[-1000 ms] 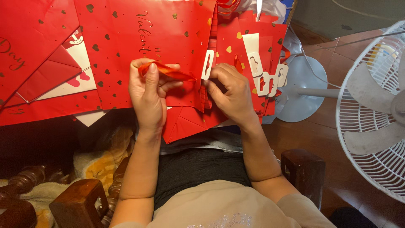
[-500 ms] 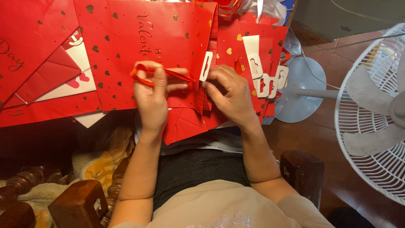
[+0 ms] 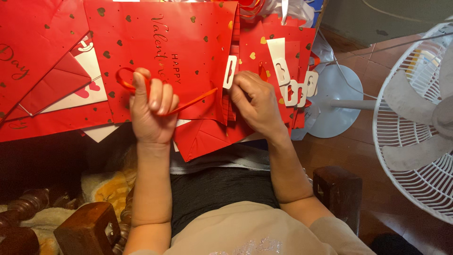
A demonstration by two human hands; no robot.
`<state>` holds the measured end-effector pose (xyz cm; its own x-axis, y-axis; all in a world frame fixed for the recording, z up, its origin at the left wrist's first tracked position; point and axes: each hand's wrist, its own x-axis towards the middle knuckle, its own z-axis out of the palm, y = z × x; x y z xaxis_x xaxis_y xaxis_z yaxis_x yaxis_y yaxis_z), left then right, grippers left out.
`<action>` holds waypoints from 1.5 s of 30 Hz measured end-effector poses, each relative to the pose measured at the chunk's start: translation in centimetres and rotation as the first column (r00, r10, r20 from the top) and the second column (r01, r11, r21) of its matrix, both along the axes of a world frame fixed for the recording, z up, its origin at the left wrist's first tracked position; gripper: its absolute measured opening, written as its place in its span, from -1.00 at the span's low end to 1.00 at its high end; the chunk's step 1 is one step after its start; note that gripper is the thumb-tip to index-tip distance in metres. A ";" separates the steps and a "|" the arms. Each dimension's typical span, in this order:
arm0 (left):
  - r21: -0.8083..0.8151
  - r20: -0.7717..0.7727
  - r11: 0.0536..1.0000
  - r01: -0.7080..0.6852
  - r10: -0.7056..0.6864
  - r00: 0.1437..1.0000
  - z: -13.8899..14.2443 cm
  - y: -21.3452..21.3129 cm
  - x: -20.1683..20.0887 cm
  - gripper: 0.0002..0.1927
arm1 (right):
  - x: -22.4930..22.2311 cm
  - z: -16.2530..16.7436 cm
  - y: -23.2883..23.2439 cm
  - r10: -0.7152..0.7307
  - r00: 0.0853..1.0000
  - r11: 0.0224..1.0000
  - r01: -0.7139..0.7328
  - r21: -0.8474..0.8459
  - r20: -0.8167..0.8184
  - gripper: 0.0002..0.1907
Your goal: The person ties red and white ribbons onto Valentine's Day gift bags, threading the ribbon through the bag's handle and tying a knot. The person handles multiple red gift bags and ribbons, stacking finished bags as they work.
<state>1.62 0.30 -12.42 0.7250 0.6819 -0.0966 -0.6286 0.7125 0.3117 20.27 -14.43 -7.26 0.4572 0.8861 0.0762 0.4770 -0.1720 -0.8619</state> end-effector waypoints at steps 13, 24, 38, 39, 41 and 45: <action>0.838 0.131 0.545 0.042 -0.274 0.953 13.4 1.1 -3.5 -0.72 | -0.7 0.7 0.6 -0.139 0.990 0.989 0.138 0.055 0.006 -0.75; 0.762 0.046 0.607 -0.225 0.296 0.954 12.7 -0.9 -3.5 -0.89 | -1.0 -0.1 0.7 -0.177 0.981 0.983 0.171 0.068 0.085 -0.58; 0.867 -0.498 0.353 0.352 0.620 0.606 6.7 -0.6 6.5 -0.91 | -1.2 0.5 0.2 -0.044 0.996 0.987 0.031 0.157 0.082 -0.40; 0.843 -0.538 0.369 0.391 0.616 0.576 6.7 -0.6 6.6 -0.90 | -1.3 0.5 0.2 -0.053 0.996 0.989 0.043 0.141 0.070 -0.41; 0.790 -0.609 0.399 0.466 0.604 0.514 6.8 -0.4 6.8 -0.89 | -1.4 0.5 0.3 -0.075 0.996 0.992 0.069 0.110 0.050 -0.43; 0.737 -0.670 0.367 0.567 0.507 0.542 7.4 0.7 6.2 -0.85 | -1.5 2.0 0.7 -0.008 0.995 0.996 -0.002 0.093 0.102 -0.43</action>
<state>7.83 0.95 -4.99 0.7199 0.6936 0.0255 0.2565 -0.3000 0.9188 18.80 -13.73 -5.23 0.4455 0.8716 0.2045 0.5633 -0.0954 -0.8207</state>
